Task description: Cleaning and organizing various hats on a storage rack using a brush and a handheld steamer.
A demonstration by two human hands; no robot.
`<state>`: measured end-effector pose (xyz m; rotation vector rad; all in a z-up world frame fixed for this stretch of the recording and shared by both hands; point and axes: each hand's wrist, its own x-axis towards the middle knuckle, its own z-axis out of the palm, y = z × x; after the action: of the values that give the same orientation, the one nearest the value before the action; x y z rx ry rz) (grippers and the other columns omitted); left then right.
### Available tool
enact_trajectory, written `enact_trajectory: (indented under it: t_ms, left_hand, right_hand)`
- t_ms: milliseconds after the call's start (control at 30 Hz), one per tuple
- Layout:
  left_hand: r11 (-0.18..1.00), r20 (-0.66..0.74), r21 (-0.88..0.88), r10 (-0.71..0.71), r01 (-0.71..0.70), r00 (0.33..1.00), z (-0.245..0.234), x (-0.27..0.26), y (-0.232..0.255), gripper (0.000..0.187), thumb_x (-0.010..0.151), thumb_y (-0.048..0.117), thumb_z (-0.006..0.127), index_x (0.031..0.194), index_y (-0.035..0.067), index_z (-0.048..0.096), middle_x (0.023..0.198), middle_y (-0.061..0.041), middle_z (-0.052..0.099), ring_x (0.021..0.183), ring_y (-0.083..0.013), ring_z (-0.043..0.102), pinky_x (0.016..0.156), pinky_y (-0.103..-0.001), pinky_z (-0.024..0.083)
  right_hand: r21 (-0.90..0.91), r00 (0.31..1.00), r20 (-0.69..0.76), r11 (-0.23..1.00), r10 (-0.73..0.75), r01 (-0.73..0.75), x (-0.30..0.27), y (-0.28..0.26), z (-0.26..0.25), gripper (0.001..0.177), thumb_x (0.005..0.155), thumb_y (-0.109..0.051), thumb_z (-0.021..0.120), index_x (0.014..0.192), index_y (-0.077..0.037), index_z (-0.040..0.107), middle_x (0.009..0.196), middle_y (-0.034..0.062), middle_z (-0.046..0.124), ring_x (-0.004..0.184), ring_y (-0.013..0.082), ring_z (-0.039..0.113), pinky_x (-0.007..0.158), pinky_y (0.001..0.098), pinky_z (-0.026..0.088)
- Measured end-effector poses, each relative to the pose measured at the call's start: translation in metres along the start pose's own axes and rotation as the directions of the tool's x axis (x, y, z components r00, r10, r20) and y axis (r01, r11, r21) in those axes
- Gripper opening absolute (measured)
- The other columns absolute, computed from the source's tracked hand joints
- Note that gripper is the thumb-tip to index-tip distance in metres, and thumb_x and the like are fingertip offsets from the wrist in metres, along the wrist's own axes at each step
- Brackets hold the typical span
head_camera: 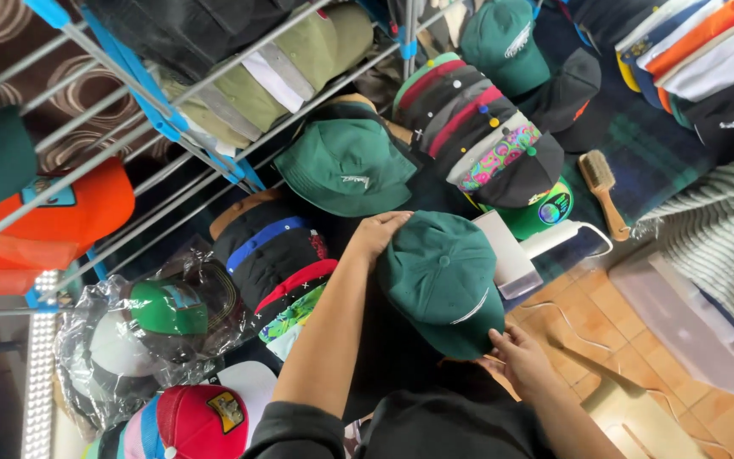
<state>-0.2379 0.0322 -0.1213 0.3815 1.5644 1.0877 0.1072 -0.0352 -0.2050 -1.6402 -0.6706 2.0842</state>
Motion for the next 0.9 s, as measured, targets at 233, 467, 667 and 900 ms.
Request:
enact_trajectory:
  t_ms: [233, 467, 667, 900]
  left_hand:
    - [0.975, 0.009, 0.062, -0.216, 0.216, 0.976, -0.011, 0.013, -0.021, 0.059, 0.078, 0.044, 0.077, 0.131, 0.02, 0.074, 0.117, -0.002, 0.077, 0.096, -0.0145, 0.07, 0.079, -0.025, 0.055]
    - [0.965, -0.106, 0.246, 0.115, -0.086, 0.988, -0.026, 0.009, -0.047, 0.042, 0.095, 0.049, 0.065, 0.118, 0.017, 0.078, 0.121, -0.014, 0.074, 0.12, -0.0312, 0.067, 0.107, -0.048, 0.052]
    - [0.978, -0.365, -0.022, 0.184, -0.206, 0.913, -0.02, -0.069, -0.068, 0.039, 0.105, 0.036, 0.057, 0.118, 0.005, 0.077, 0.115, -0.022, 0.075, 0.114, -0.0304, 0.07, 0.103, -0.045, 0.054]
    - [0.967, -0.546, -0.101, 0.143, -0.235, 0.825, 0.016, -0.128, -0.084, 0.035, 0.101, 0.03, 0.056, 0.109, 0.004, 0.078, 0.104, -0.007, 0.079, 0.099, -0.016, 0.073, 0.092, -0.028, 0.058]
  right_hand:
    - [-0.089, 0.996, -0.064, 0.994, 0.062, -0.068, 0.014, -0.004, 0.025, 0.05, 0.1, -0.018, 0.059, 0.147, -0.001, 0.049, 0.106, 0.0164, 0.06, 0.099, 0.032, 0.069, 0.097, 0.0493, 0.059]
    - [-0.251, 0.999, -0.027, 0.968, 0.021, -0.027, 0.013, -0.015, -0.006, 0.061, 0.092, -0.019, 0.078, 0.143, 0.004, 0.055, 0.106, 0.0229, 0.069, 0.086, 0.0336, 0.072, 0.083, 0.0523, 0.064]
    - [-0.386, 0.982, -0.063, 0.911, -0.181, 0.143, 0.007, -0.067, -0.038, 0.044, 0.097, -0.017, 0.071, 0.133, 0.007, 0.064, 0.092, 0.027, 0.074, 0.075, 0.0332, 0.075, 0.07, 0.044, 0.066]
    - [-0.545, 0.844, -0.156, 0.758, -0.513, 0.359, 0.093, -0.182, -0.106, 0.03, 0.101, -0.015, 0.059, 0.129, -0.012, 0.068, 0.104, 0.0012, 0.069, 0.07, 0.0135, 0.063, 0.069, 0.0241, 0.052]
